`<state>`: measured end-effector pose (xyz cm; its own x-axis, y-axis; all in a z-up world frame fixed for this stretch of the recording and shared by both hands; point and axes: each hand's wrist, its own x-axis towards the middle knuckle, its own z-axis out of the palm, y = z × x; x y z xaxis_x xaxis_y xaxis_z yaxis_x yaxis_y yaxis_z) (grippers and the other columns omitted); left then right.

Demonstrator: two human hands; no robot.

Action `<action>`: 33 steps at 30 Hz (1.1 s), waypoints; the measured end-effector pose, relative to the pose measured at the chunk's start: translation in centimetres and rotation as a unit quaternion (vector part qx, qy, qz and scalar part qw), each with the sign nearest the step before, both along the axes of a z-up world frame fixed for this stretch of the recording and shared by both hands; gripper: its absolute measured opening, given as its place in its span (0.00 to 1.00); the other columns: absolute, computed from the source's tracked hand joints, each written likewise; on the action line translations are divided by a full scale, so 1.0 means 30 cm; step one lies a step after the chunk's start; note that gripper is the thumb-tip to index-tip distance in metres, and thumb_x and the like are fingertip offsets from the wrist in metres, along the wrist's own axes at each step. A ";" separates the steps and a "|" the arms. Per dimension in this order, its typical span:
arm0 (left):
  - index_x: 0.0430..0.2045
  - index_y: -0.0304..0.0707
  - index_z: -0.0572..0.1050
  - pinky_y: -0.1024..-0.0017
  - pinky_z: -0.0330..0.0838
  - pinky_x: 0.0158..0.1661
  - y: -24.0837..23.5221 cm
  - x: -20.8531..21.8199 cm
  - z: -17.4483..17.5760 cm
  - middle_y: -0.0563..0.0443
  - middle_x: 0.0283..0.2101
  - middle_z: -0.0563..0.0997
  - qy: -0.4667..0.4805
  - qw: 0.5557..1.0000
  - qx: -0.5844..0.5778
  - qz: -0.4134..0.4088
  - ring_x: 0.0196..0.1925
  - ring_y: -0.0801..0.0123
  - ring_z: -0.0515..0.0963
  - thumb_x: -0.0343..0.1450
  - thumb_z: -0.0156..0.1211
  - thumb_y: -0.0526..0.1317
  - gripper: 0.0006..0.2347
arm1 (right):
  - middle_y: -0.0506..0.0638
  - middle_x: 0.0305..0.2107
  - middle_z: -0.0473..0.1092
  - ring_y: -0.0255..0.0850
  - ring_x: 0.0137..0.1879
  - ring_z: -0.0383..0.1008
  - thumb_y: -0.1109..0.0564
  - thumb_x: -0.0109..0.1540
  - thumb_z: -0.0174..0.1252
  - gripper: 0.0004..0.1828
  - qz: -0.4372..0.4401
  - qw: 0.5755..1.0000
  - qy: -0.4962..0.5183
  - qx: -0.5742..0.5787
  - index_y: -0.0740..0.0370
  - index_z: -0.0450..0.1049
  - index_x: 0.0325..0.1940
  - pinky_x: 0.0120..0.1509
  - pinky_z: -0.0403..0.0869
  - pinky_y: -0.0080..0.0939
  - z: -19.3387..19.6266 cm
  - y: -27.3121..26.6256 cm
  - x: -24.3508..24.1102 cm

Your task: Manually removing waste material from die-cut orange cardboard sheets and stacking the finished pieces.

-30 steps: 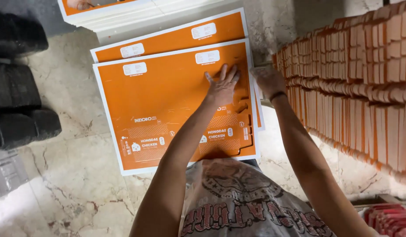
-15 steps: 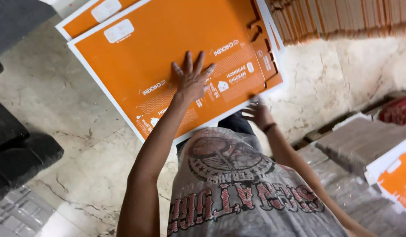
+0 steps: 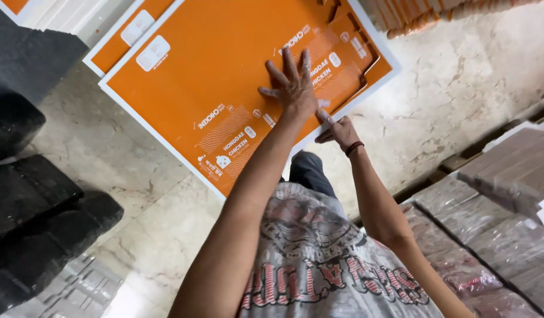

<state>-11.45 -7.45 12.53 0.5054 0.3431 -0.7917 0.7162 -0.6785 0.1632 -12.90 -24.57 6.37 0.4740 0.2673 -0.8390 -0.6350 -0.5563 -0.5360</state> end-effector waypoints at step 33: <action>0.77 0.56 0.37 0.11 0.39 0.57 0.132 -0.620 -0.096 0.39 0.78 0.25 -0.071 0.994 0.014 -0.077 0.75 0.22 0.23 0.66 0.74 0.44 0.50 | 0.64 0.43 0.77 0.52 0.43 0.79 0.50 0.57 0.76 0.27 0.070 0.986 0.118 0.094 0.72 0.79 0.52 0.50 0.80 0.52 -0.420 -0.054 -0.453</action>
